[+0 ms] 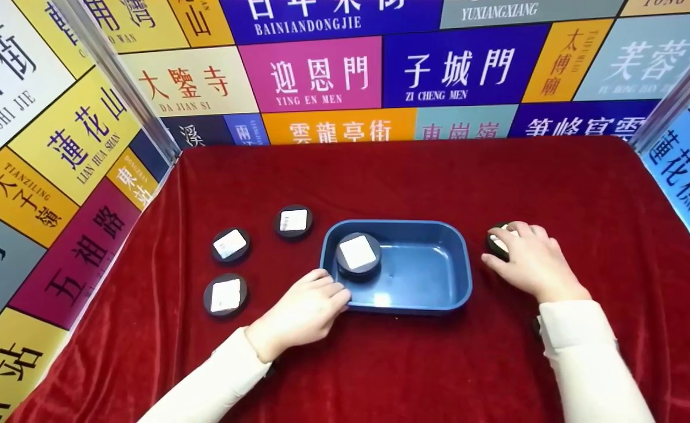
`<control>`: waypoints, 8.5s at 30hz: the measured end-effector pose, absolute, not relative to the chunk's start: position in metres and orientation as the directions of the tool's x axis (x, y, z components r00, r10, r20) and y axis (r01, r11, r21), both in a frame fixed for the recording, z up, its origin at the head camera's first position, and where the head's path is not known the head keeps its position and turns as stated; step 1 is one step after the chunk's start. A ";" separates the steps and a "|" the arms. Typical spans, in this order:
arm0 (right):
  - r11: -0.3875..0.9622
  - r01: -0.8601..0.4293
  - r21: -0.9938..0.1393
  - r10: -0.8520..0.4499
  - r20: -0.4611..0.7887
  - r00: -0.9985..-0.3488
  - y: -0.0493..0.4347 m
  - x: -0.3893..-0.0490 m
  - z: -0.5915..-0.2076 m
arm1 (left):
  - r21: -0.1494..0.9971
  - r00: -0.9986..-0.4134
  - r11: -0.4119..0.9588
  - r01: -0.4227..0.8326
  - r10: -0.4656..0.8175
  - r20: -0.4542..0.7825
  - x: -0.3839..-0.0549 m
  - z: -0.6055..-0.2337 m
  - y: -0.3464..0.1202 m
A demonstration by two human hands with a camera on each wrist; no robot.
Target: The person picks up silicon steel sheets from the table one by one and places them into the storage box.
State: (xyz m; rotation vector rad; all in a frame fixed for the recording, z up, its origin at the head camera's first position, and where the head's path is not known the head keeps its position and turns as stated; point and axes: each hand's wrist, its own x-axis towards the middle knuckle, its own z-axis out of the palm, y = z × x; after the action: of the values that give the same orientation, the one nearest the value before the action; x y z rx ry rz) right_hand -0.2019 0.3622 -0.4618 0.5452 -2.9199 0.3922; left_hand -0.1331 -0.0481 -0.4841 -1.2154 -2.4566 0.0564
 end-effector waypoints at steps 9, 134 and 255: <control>0.925 -0.305 -0.228 -0.295 0.075 -0.952 0.364 -0.207 -0.463 | -0.211 -0.546 0.625 0.751 0.769 0.333 -0.133 -0.484 -0.048; 0.925 -0.321 -0.205 -0.321 0.035 -0.947 0.305 -0.192 -0.400 | -0.215 -0.548 0.628 0.748 0.767 0.334 -0.133 -0.484 -0.048; 0.780 -0.593 -0.199 -0.589 0.088 -0.803 0.206 -0.208 -0.404 | -0.204 -0.551 0.629 0.750 0.765 0.334 -0.134 -0.483 -0.048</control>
State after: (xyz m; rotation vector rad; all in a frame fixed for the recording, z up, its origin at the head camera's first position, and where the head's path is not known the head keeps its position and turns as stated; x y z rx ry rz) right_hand -0.2079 0.2062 -0.4036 0.9776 -2.9436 0.3409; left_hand -0.1336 -0.0479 -0.4835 -1.2026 -2.4620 0.0527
